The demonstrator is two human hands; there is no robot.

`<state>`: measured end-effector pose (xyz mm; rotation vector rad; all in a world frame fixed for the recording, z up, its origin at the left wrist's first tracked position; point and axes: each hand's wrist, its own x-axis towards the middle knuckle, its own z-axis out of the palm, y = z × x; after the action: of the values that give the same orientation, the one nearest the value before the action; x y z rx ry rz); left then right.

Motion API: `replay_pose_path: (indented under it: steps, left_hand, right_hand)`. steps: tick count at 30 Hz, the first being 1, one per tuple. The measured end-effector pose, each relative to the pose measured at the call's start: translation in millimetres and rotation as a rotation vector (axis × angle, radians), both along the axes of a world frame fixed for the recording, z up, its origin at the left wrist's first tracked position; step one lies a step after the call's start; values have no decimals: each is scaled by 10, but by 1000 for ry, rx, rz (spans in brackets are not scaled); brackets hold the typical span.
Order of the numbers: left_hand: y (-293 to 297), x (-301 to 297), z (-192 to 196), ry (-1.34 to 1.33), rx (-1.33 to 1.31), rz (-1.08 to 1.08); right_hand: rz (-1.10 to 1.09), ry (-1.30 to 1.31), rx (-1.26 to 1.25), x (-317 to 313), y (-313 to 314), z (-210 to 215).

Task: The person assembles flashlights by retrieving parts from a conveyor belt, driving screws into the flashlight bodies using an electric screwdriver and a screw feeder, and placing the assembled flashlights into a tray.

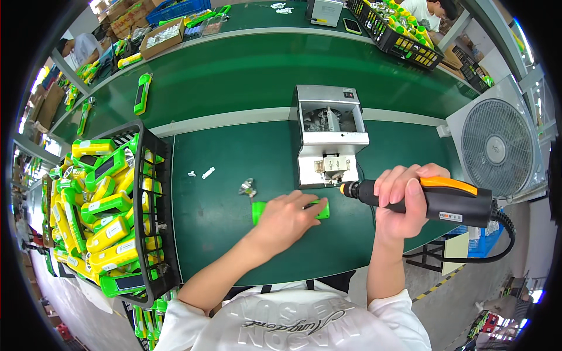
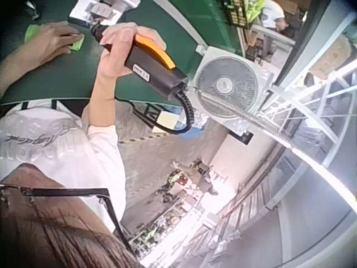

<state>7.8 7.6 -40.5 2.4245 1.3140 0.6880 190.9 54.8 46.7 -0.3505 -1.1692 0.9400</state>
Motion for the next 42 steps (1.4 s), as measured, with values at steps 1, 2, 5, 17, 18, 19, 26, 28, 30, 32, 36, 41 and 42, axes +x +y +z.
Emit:
replay_pose_path:
  steps: [1,2,5,17,18,19,26,28,30,32,36,41,42]
  left_hand:
    - [-12,75,-8,43,35,-3]
    - [-15,116,7,83,42,-7]
    - [-53,82,41,108,124,8]
    - [-292,-691,86,177,169,-13]
    - [-275,-696,53,151,180,-21]
    - [-262,-699,19,149,180,-25]
    - [-143,-540,-90,19,267,-24]
    - [-72,-479,-147,0,288,-41]
    - [-22,-450,-191,-81,330,-91]
    - [-27,-478,-216,-88,333,-89]
    - [-3,-492,-235,-113,337,-106]
    - [10,-496,-236,-124,288,-118]
    - [12,-497,-237,-123,283,-116]
  right_hand:
    - [-37,-2,8,-27,30,-6]
    - [-39,3,7,-51,62,-13]
    - [-46,-63,26,-73,140,-61]
    - [-17,-218,59,-177,194,-155]
    - [-42,-249,3,-209,215,-128]
    - [-67,-278,-53,-250,232,-78]
    - [138,-337,-318,-355,654,246]
    - [124,-323,-330,-349,577,263]
    - [91,-308,-370,-349,412,266]
    - [188,-190,-348,-344,246,159]
    - [253,-128,-353,-412,-48,49]
    - [248,-155,-251,-477,-102,-114]
    - [249,-146,-265,-489,-107,-126]
